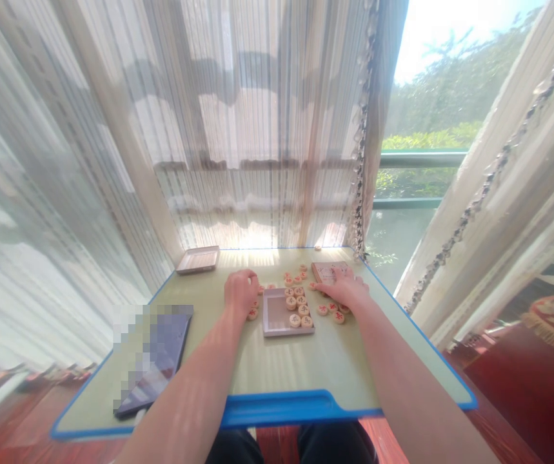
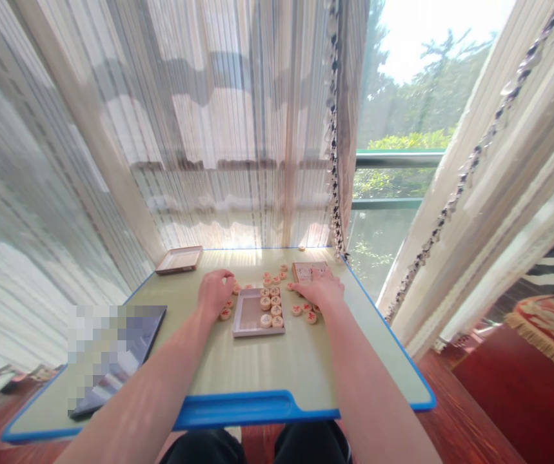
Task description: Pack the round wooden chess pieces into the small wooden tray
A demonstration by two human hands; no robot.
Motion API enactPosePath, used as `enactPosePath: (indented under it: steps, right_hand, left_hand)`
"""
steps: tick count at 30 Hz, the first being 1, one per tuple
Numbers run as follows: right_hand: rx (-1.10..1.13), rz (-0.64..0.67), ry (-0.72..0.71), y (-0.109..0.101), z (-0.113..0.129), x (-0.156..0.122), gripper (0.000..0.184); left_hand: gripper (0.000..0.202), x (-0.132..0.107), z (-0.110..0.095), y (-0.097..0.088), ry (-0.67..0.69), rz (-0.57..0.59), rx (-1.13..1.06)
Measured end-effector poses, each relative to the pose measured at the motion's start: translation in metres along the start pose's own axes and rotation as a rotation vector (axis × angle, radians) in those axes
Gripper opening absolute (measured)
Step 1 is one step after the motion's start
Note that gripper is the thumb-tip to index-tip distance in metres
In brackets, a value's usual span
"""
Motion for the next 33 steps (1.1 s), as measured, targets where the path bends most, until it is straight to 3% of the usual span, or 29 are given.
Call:
enactPosePath:
  steps: [4, 7, 10, 12, 16, 20, 33]
  right_hand:
    - [-0.041, -0.013, 0.007, -0.006, 0.002, -0.011, 0.099]
    - [-0.055, -0.105, -0.057, -0.017, 0.012, -0.014, 0.075]
    - [-0.048, -0.116, -0.203, -0.029, 0.028, 0.004, 0.048]
    - [-0.07, -0.051, -0.191, -0.035, 0.036, 0.03, 0.04]
    - [-0.076, 0.023, -0.131, -0.037, 0.041, 0.088, 0.045]
    - [-0.101, 0.056, -0.113, -0.03, 0.045, 0.121, 0.047]
    - [-0.126, 0.043, -0.014, -0.006, 0.065, 0.141, 0.037]
  left_hand:
    - [0.027, 0.001, 0.008, 0.0, -0.086, -0.053, 0.031]
    - [0.026, 0.001, 0.008, 0.002, -0.117, -0.034, 0.0]
    - [0.023, 0.002, 0.007, 0.003, -0.126, -0.02, -0.048]
    - [0.022, 0.003, 0.009, 0.004, -0.156, -0.024, -0.096]
    - [0.022, 0.004, 0.017, 0.006, -0.259, -0.033, -0.178]
    - [0.022, 0.005, 0.02, 0.008, -0.309, -0.017, -0.201]
    - [0.021, 0.005, 0.018, 0.006, -0.3, -0.016, -0.18]
Point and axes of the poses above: each hand's wrist, its own x-axis towards the middle knuckle, its own y-axis out of the palm, z = x × y, the point moved 3 cm from there along x, towards the middle knuckle
